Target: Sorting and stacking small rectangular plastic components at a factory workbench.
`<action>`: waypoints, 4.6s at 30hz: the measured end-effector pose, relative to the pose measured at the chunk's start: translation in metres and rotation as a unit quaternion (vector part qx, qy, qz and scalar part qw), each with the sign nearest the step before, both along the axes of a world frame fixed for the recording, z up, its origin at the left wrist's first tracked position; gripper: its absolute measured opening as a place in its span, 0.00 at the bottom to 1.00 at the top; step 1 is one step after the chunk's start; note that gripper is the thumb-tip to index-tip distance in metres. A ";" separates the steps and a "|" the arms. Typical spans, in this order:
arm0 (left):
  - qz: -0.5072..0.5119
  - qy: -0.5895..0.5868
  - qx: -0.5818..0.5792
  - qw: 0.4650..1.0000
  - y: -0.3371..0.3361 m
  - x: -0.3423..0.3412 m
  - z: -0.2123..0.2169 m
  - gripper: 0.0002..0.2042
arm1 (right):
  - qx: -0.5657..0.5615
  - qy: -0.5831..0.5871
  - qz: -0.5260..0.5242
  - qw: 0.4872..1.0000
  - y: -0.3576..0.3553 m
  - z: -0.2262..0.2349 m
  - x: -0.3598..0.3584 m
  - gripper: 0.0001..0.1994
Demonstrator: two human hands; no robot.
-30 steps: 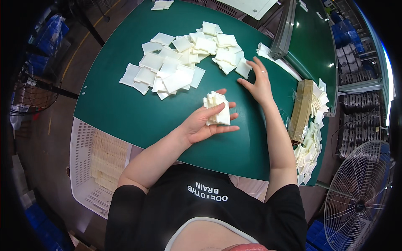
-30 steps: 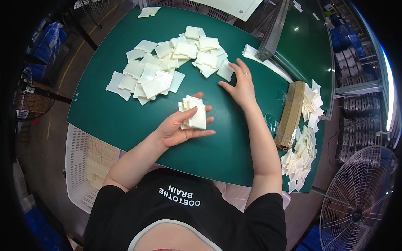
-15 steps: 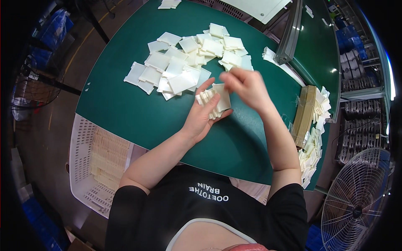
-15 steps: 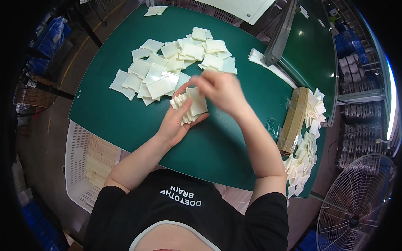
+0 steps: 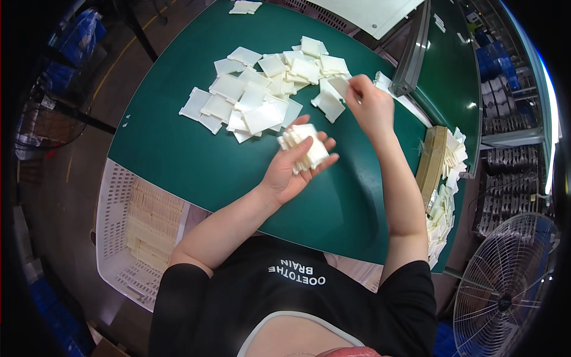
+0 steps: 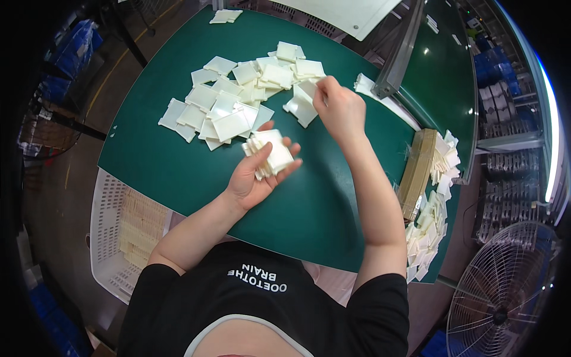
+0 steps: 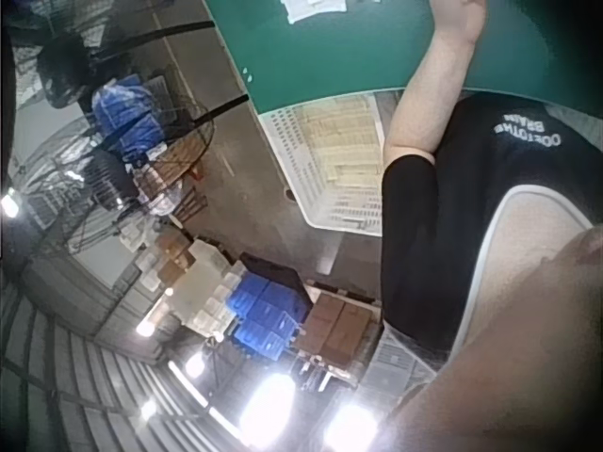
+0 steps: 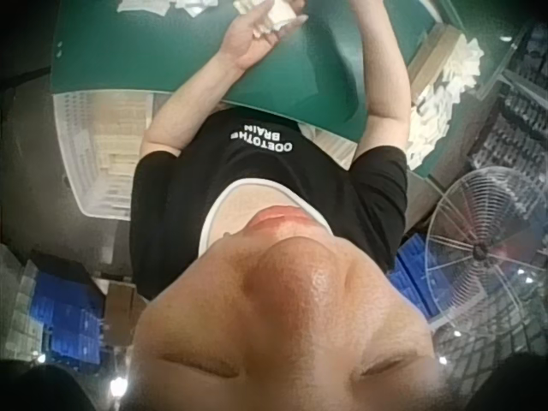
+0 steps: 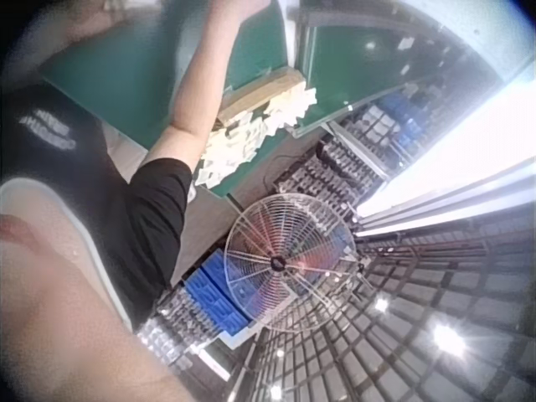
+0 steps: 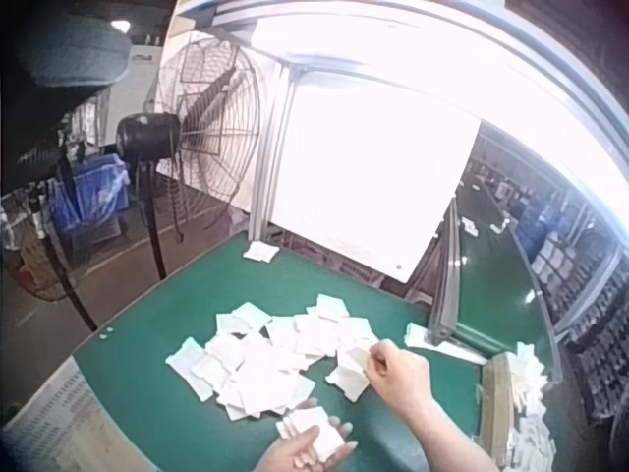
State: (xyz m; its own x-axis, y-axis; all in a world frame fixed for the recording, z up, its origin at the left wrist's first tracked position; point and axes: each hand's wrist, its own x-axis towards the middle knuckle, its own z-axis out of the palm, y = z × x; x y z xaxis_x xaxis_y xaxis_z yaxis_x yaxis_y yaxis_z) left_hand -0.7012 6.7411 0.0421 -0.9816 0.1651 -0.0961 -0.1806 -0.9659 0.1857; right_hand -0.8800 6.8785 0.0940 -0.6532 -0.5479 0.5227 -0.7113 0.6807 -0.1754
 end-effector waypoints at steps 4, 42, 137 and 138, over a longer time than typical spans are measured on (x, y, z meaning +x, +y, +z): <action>0.086 -0.059 -0.044 0.994 -0.003 0.002 0.008 0.25 | 0.021 -0.023 0.029 0.999 -0.004 0.037 0.084 0.05; -0.080 -0.085 -0.040 0.992 -0.003 0.001 0.002 0.23 | 0.019 0.114 0.372 0.921 0.030 0.033 0.085 0.07; 0.261 -0.241 -0.772 0.527 -0.247 0.304 0.020 0.37 | 0.063 -0.193 0.273 0.940 -0.050 -0.027 0.237 0.40; 0.284 -0.308 -0.770 0.481 -0.273 0.340 -0.006 0.35 | 0.081 -0.202 0.290 0.932 -0.066 -0.024 0.242 0.37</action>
State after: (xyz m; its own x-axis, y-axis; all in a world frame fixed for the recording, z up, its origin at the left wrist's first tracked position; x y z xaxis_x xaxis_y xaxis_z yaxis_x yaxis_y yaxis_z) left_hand -0.3615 6.4682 0.0365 -0.5336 -0.8454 0.0242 -0.4470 0.3062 0.8405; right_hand -0.6377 6.8123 0.0705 -0.3482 -0.9203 0.1781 -0.8659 0.2430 -0.4372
